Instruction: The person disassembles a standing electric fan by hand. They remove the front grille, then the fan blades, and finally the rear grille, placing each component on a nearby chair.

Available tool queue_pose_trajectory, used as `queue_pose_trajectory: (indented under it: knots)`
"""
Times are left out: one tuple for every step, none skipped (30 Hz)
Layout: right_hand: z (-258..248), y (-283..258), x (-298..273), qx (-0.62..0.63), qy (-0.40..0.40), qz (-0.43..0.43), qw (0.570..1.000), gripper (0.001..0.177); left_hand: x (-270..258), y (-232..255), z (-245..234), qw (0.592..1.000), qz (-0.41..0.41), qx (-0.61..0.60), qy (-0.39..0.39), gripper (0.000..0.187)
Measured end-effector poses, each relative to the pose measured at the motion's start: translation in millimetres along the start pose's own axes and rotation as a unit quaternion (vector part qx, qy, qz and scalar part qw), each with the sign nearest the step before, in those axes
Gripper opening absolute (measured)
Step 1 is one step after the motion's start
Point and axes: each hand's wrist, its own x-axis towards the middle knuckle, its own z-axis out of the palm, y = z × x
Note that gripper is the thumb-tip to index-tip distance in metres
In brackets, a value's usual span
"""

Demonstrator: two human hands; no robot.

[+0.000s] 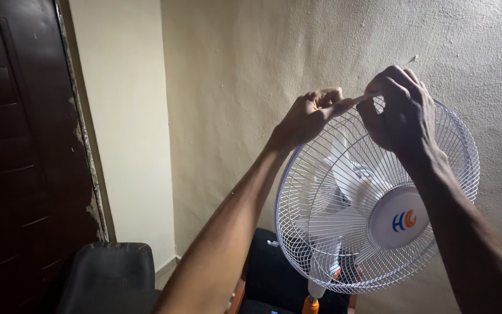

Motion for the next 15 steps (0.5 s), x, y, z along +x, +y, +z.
queue_pose_trajectory:
  knots:
    - [0.9, 0.6, 0.3, 0.004, 0.003, -0.003, 1.000, 0.014, 0.0, 0.6, 0.1, 1.000, -0.001, 0.004, 0.003, 0.043]
    - [1.6, 1.1, 1.0, 0.008, 0.007, -0.005, 1.000, 0.015, 0.4, 0.9, 0.1, 1.000, -0.003, 0.009, 0.006, 0.043]
    - [1.8, 1.2, 1.4, 0.012, 0.011, -0.007, 1.000, 0.016, 0.7, 0.8, 0.0, 1.000, -0.004, 0.013, 0.008, 0.044]
    - [2.3, 0.7, 1.7, 0.013, 0.013, -0.010, 1.000, 0.016, 0.4, 0.3, -0.4, 1.000, 0.001, 0.014, 0.009, 0.044]
    - [2.2, 0.3, 2.2, 0.013, 0.015, -0.014, 1.000, 0.017, 0.3, 0.0, -0.4, 1.000, 0.006, 0.013, 0.010, 0.044]
    - [1.9, -0.2, 2.8, 0.012, 0.017, -0.018, 1.000, 0.018, 0.2, 0.1, -0.3, 1.000, 0.011, 0.012, 0.012, 0.044]
    - [1.7, -0.9, 2.9, 0.010, 0.020, -0.018, 1.000, 0.018, 0.1, 0.5, -0.4, 1.000, 0.004, 0.009, 0.011, 0.044]
    - [1.0, -2.0, 2.3, 0.008, 0.022, -0.018, 1.000, 0.018, -0.3, 1.3, -0.2, 1.000, -0.003, 0.005, 0.009, 0.043]
    - [1.5, -3.6, 2.6, 0.008, 0.026, -0.017, 0.999, 0.018, -1.4, 2.3, -1.6, 1.000, -0.011, 0.003, 0.009, 0.042]
    - [2.4, -4.7, 3.5, 0.007, 0.025, -0.014, 1.000, 0.019, -2.8, 3.4, -2.7, 1.000, -0.015, 0.002, 0.015, 0.042]
    - [1.8, -4.8, 3.4, 0.005, 0.024, -0.011, 1.000, 0.019, -3.8, 4.3, -1.8, 1.000, -0.017, -0.001, 0.020, 0.041]
    - [1.5, -4.7, 3.0, 0.002, 0.022, -0.008, 1.000, 0.020, -4.7, 5.0, -1.2, 0.999, -0.020, -0.004, 0.025, 0.041]
    - [1.8, -5.0, 1.9, 0.003, 0.022, -0.002, 1.000, 0.019, -5.5, 5.6, -1.0, 1.000, -0.016, -0.008, 0.025, 0.041]
    - [1.6, -4.6, 0.6, 0.004, 0.022, 0.003, 1.000, 0.019, -5.6, 6.2, -0.1, 1.000, -0.011, -0.012, 0.025, 0.040]
    - [2.6, -3.0, 0.7, 0.006, 0.023, 0.007, 1.000, 0.019, -5.0, 6.5, -0.1, 1.000, -0.006, -0.014, 0.028, 0.040]
